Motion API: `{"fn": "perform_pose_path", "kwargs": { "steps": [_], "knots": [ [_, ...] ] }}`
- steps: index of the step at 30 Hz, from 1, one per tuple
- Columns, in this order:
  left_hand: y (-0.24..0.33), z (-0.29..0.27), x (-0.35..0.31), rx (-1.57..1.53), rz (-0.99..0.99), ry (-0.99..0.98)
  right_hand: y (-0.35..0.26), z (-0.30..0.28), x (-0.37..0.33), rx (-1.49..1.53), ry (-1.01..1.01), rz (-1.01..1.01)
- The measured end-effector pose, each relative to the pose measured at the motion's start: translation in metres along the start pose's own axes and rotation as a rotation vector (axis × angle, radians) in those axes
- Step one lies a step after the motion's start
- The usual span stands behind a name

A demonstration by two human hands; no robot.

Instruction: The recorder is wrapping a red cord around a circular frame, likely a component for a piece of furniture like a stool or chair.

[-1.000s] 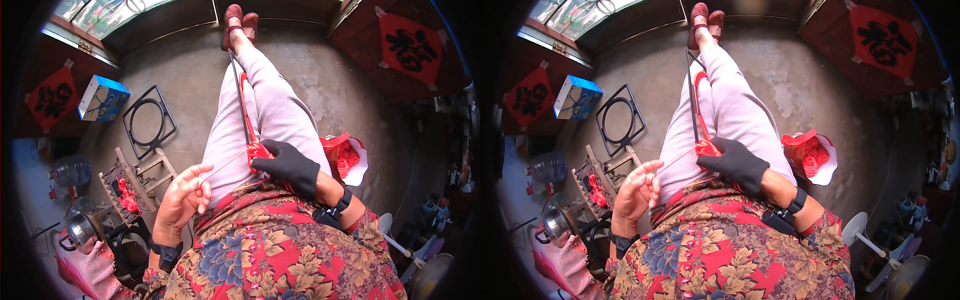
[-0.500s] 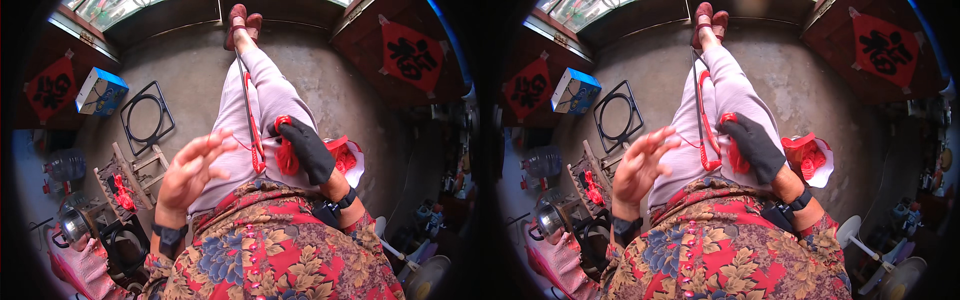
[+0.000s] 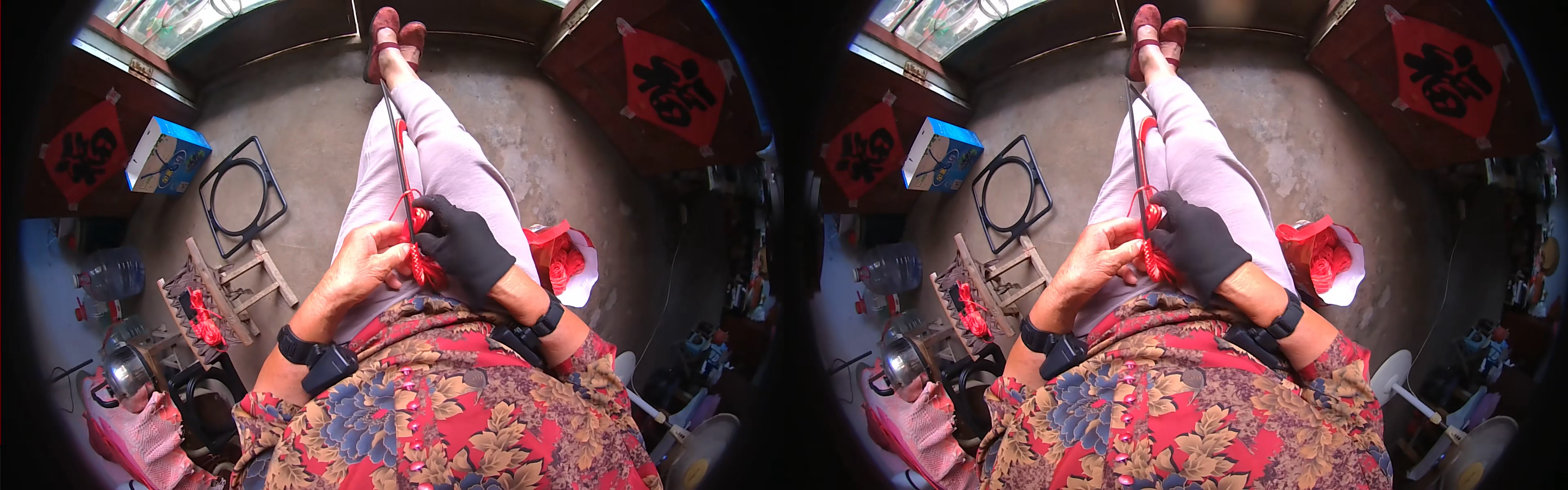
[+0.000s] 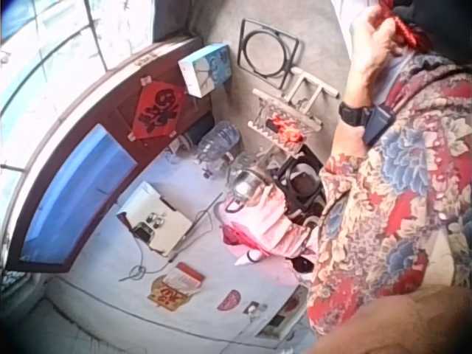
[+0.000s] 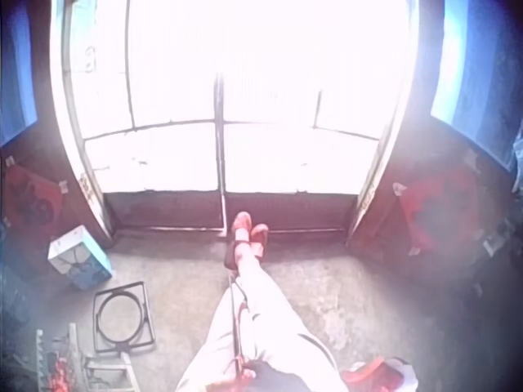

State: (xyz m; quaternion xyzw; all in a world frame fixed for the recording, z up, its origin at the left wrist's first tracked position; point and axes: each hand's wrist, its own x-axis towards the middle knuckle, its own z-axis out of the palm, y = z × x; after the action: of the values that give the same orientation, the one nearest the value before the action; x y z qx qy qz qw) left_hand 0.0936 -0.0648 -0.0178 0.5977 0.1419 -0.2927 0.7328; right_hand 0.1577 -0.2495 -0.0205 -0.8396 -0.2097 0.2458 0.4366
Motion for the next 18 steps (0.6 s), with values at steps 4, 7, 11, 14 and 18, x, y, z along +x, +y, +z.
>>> {"fn": "perform_pose_path", "kwargs": {
  "steps": [4,7,11,14,18],
  "knots": [
    [-0.002,-0.007,-0.005,0.037,-0.031,0.060,-0.002,-0.006,0.002,0.046,0.009,0.000],
    [0.008,-0.017,-0.022,-0.419,0.084,0.307,-0.003,-0.020,0.003,0.258,0.265,0.041],
    [0.027,-0.035,-0.062,-0.812,0.151,0.238,-0.027,-0.029,0.001,-0.069,0.356,-0.340],
    [0.052,-0.022,-0.092,-0.840,0.345,0.067,-0.055,-0.021,0.007,-0.331,0.196,-0.559],
    [0.079,-0.011,-0.109,-0.471,0.602,0.329,-0.071,-0.037,0.009,0.429,-0.323,-0.088]
  ]
}}
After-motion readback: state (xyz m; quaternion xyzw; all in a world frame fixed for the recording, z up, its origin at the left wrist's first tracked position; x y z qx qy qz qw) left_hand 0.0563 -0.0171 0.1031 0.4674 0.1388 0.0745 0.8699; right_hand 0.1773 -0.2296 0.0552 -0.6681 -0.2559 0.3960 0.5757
